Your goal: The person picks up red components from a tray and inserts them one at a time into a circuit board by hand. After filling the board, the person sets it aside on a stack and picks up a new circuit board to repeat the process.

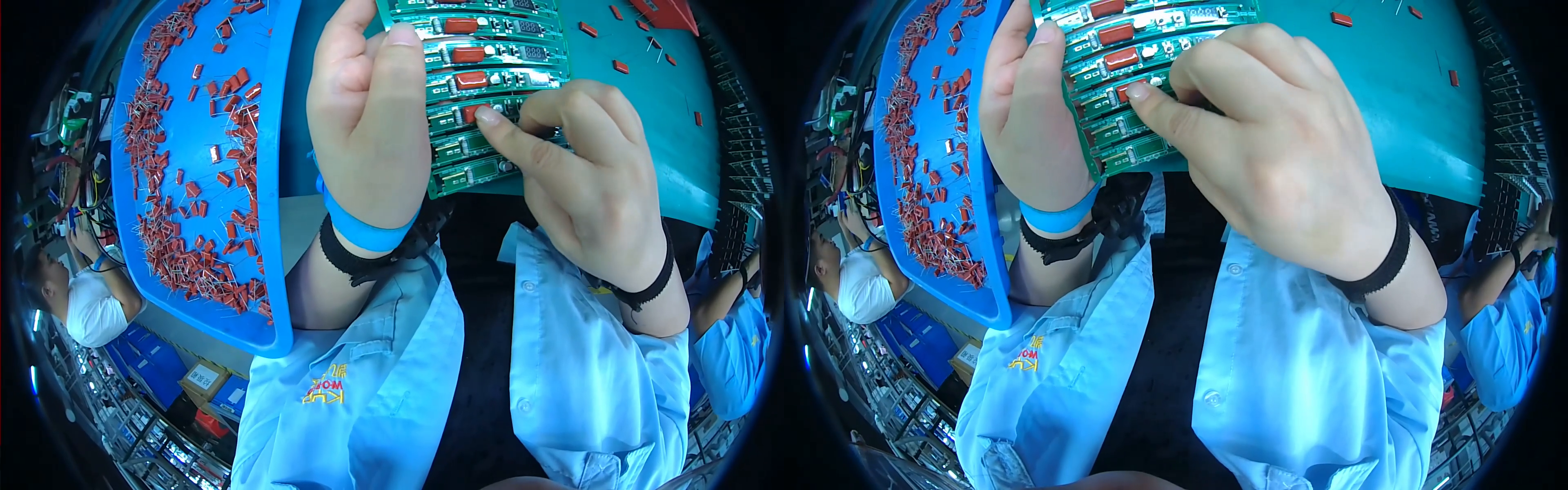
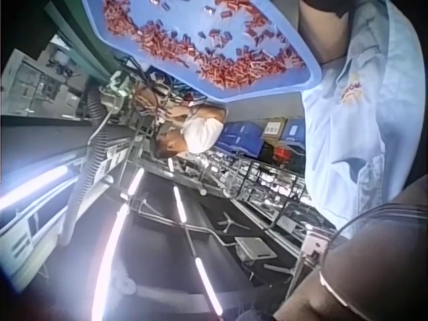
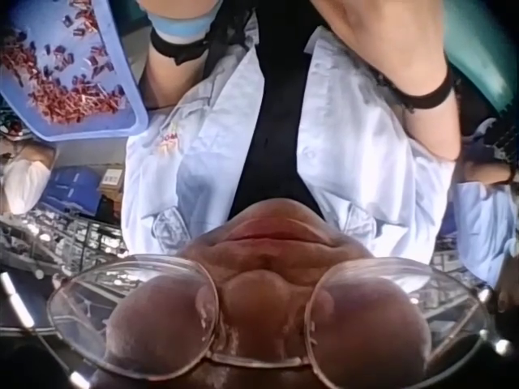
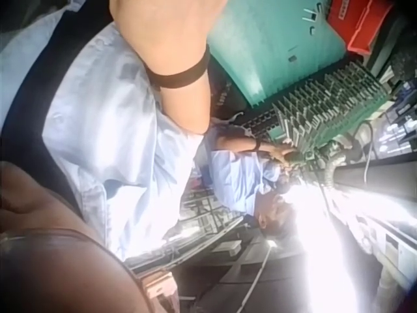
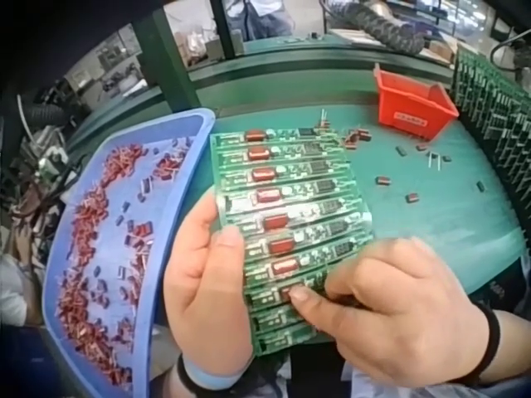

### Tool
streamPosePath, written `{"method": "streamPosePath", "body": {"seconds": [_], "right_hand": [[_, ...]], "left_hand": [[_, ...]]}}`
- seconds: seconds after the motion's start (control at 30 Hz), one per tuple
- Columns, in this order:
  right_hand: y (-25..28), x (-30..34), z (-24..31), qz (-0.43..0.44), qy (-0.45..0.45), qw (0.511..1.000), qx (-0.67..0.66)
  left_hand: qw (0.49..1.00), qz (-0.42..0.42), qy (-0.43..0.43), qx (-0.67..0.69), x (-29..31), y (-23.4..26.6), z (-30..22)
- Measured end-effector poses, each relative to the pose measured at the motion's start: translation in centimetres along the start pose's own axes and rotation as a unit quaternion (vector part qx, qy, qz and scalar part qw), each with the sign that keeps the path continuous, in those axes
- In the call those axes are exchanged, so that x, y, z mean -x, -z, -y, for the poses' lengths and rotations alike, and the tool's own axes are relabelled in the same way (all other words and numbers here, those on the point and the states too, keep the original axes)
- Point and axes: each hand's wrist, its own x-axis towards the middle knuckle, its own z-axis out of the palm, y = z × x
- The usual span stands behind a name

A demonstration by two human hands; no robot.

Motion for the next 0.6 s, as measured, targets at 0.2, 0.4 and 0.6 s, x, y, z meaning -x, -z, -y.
{"method": "streamPosePath", "body": {"seconds": [0.2, 0.4, 0.6], "right_hand": [[2.5, -1.3, -1.1, 0.041, -0.016, 0.998, -0.04], [4.6, -0.8, -8.2, 0.024, -0.146, 0.977, 0.151], [3.8, -0.7, -12.0, 0.093, -0.131, 0.986, 0.055]], "left_hand": [[0.994, 0.061, -0.086, -0.03, -0.9, 3.5, 1.7], [0.996, 0.058, -0.072, -0.004, -0.3, 2.8, 1.6], [0.996, 0.047, -0.074, 0.002, -0.3, 2.6, 1.7]]}}
